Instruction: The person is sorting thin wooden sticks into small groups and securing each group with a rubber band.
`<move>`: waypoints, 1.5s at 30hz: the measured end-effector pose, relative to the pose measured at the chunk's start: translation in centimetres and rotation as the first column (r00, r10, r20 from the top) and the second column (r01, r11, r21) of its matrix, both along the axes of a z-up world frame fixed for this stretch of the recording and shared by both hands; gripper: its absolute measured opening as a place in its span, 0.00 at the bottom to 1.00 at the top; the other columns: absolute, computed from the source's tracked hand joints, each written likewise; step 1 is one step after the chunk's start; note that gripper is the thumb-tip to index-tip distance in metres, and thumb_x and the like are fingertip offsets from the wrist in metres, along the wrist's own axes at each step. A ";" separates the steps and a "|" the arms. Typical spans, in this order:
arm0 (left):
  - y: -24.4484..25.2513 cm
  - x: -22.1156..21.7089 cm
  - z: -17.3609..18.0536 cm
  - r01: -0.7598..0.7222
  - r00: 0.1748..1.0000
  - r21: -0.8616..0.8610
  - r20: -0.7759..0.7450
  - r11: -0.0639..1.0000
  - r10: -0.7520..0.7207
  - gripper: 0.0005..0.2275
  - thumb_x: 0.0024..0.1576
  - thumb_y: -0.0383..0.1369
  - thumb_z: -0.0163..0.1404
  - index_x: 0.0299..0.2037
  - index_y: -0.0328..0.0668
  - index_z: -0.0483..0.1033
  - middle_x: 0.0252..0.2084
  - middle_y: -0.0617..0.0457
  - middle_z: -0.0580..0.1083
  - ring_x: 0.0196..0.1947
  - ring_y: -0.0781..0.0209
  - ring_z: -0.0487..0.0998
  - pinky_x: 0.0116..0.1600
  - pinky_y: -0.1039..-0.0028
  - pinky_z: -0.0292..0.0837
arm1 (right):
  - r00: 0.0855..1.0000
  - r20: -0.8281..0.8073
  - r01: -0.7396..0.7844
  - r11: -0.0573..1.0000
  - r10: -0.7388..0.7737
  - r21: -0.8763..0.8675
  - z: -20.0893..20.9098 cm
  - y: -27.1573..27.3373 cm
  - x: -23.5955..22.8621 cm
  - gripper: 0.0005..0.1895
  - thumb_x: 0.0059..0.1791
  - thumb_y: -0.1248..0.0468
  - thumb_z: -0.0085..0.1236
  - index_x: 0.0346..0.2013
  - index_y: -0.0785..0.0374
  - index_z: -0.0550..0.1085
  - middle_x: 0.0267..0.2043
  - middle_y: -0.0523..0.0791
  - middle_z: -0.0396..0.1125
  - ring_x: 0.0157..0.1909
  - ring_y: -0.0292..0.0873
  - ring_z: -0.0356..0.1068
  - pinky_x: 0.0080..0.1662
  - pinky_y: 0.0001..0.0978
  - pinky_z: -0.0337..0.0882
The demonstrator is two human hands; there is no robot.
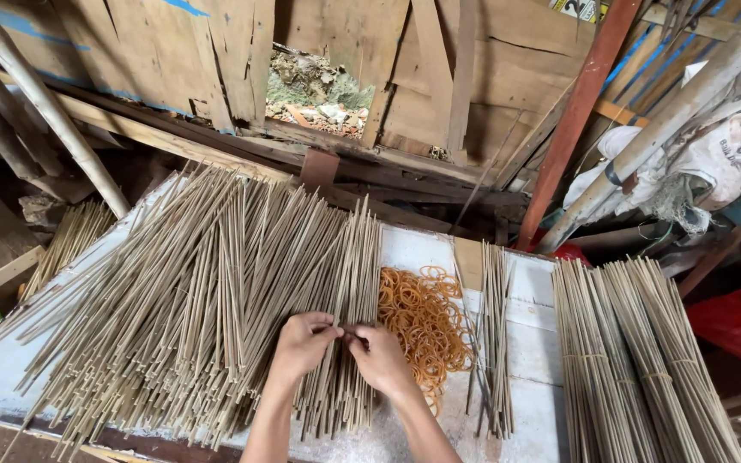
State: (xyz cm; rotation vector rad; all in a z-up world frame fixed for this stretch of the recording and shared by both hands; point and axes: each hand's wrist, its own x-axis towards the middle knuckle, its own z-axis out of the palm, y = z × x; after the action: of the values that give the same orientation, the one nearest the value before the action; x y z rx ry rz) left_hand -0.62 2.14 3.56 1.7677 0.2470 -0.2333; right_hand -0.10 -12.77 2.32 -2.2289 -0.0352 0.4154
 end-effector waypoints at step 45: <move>-7.1 0.5 -0.6 -0.134 0.937 0.355 0.350 0.925 0.001 0.07 0.59 0.27 0.53 0.43 0.47 0.83 0.41 0.55 0.83 0.12 0.73 0.73 0.18 0.86 0.73 | 0.904 0.177 0.413 0.902 -0.389 -0.124 5.0 -12.0 -3.5 0.15 0.48 0.58 0.63 0.49 0.56 0.80 0.55 0.42 0.76 0.14 0.31 0.58 0.23 0.20 0.68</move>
State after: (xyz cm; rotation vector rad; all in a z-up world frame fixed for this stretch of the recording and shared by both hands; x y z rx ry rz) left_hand -0.10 -4.91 2.94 2.1377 0.1017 0.1911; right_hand -3.56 -24.77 7.32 -2.3426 0.3886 0.0232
